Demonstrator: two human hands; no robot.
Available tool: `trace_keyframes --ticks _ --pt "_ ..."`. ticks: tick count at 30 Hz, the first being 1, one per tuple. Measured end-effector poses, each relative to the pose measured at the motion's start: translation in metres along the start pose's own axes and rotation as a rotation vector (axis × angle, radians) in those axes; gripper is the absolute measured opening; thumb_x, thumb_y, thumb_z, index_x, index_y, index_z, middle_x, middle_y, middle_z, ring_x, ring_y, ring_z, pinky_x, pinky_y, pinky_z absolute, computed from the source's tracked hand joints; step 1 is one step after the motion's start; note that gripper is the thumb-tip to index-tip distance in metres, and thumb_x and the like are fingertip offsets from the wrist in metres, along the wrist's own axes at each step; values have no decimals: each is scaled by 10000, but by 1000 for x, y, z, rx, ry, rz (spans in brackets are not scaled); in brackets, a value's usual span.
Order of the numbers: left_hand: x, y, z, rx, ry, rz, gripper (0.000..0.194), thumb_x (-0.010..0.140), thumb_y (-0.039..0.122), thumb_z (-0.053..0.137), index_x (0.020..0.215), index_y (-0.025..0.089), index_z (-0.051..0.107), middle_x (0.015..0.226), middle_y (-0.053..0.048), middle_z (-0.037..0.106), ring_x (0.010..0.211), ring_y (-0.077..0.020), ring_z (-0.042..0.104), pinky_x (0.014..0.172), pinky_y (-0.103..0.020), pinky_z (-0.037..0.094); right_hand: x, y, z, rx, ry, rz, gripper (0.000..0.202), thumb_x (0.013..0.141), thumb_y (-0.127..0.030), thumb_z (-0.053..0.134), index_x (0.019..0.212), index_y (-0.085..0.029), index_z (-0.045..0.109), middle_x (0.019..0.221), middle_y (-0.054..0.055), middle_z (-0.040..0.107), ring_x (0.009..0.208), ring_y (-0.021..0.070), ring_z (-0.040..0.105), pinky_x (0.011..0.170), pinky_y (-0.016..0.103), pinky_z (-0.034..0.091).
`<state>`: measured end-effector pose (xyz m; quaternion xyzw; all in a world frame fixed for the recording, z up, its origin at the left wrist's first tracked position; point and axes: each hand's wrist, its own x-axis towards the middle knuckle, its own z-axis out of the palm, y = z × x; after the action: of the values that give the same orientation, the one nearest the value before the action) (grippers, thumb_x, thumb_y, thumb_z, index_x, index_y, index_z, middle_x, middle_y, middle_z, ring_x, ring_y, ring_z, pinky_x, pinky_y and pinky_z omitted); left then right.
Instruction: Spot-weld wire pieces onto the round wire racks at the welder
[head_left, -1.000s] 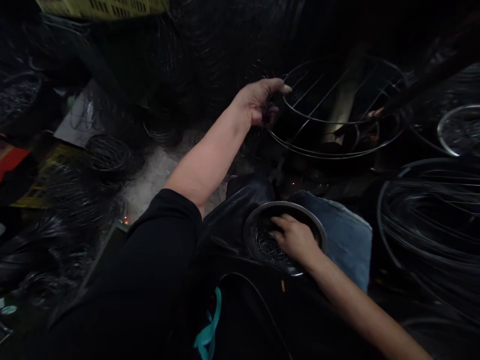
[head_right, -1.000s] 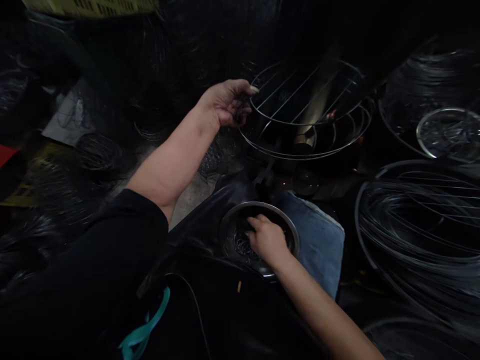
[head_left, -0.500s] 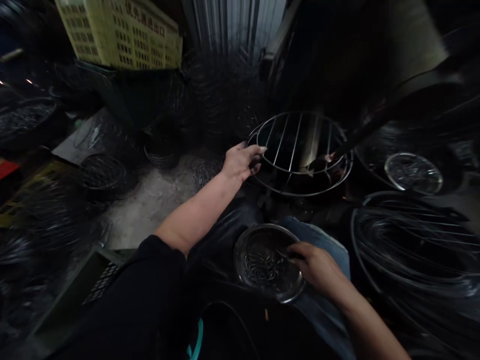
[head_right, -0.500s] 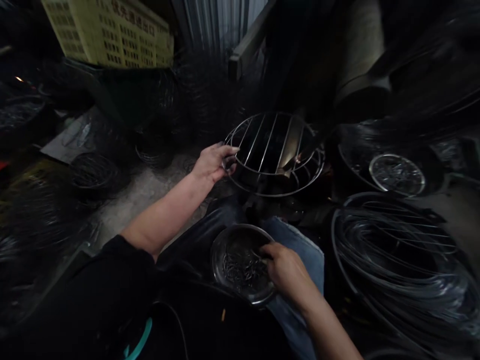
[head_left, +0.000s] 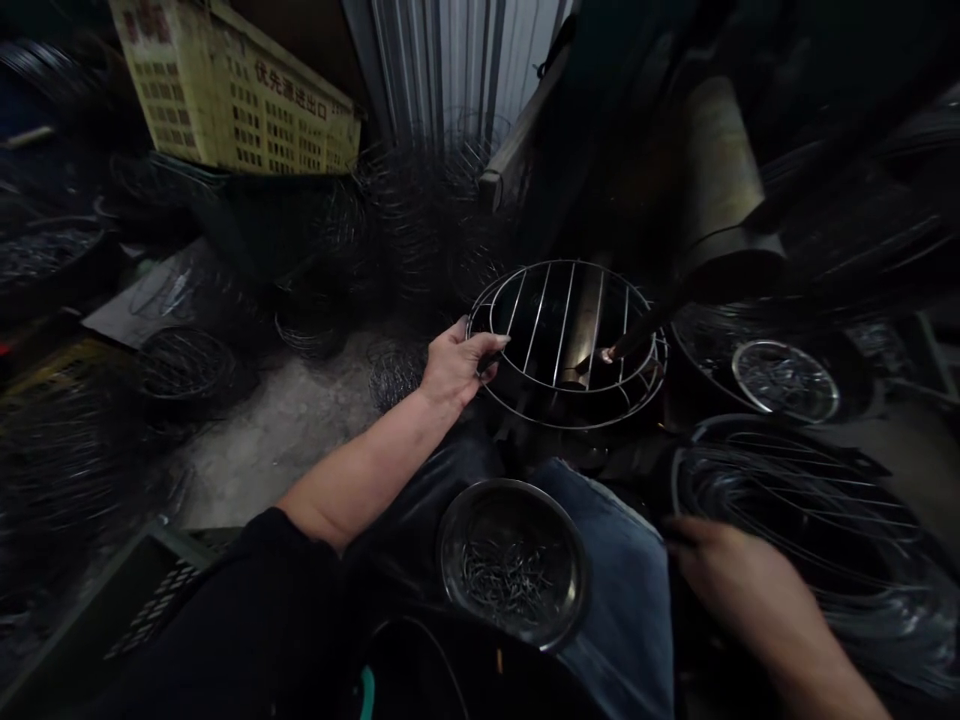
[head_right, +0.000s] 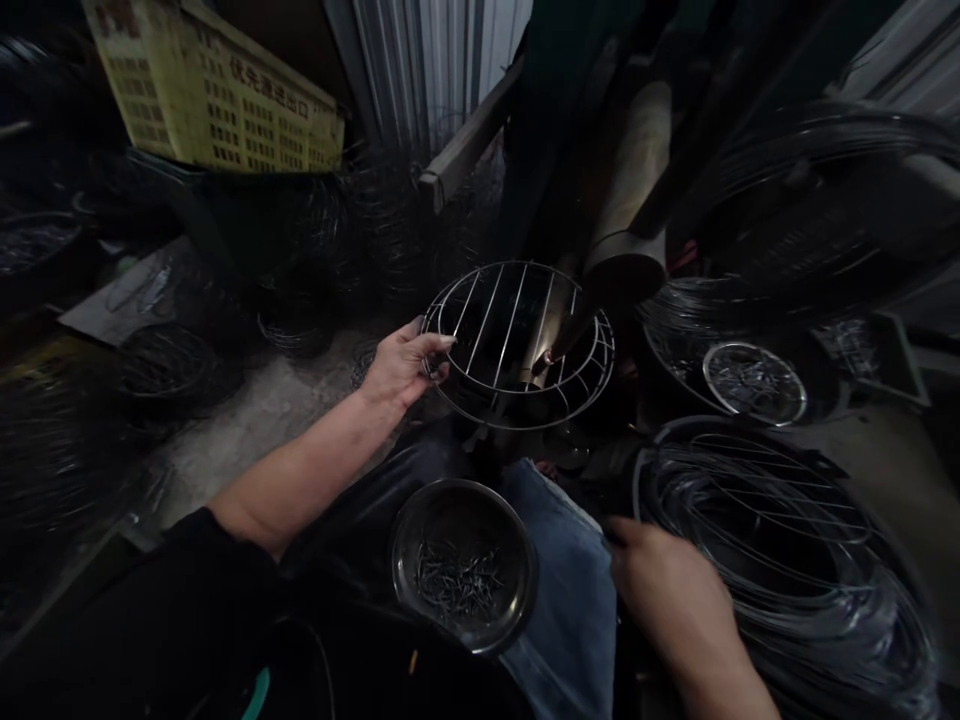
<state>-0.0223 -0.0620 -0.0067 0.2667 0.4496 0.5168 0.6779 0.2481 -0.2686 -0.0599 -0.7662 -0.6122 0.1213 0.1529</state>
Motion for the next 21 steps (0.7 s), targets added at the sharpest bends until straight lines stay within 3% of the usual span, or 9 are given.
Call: trace_keyframes --ticks 3,8,15,21 --pt "-2 -3 4 -11 10 22 393 477 192 809 756 193 532 631 67 576 547 -70 524 523 -213 423 34 -45 -14 204 195 -85 287 750 -387 571 825 -238 805 839 84 781 770 270 747 724 378 587" --pt "-8 -3 8 11 27 26 397 480 188 810 762 192 531 638 59 588 570 -77 537 518 -204 416 78 -107 -5 457 375 91 297 767 -422 633 866 -204 809 761 61 761 731 246 729 682 342 575" --pt "-2 3 7 4 1 37 390 473 177 804 751 194 532 634 68 565 560 -76 532 487 -200 389 81 -126 20 1011 453 291 309 664 -384 783 851 -138 784 584 22 691 462 179 630 446 278 519" --pt "11 4 10 -12 -27 18 428 462 171 820 802 192 561 626 68 578 533 -71 513 466 -199 373 80 -129 25 1128 545 307 305 641 -377 844 813 -141 756 571 21 686 436 175 628 434 283 542"
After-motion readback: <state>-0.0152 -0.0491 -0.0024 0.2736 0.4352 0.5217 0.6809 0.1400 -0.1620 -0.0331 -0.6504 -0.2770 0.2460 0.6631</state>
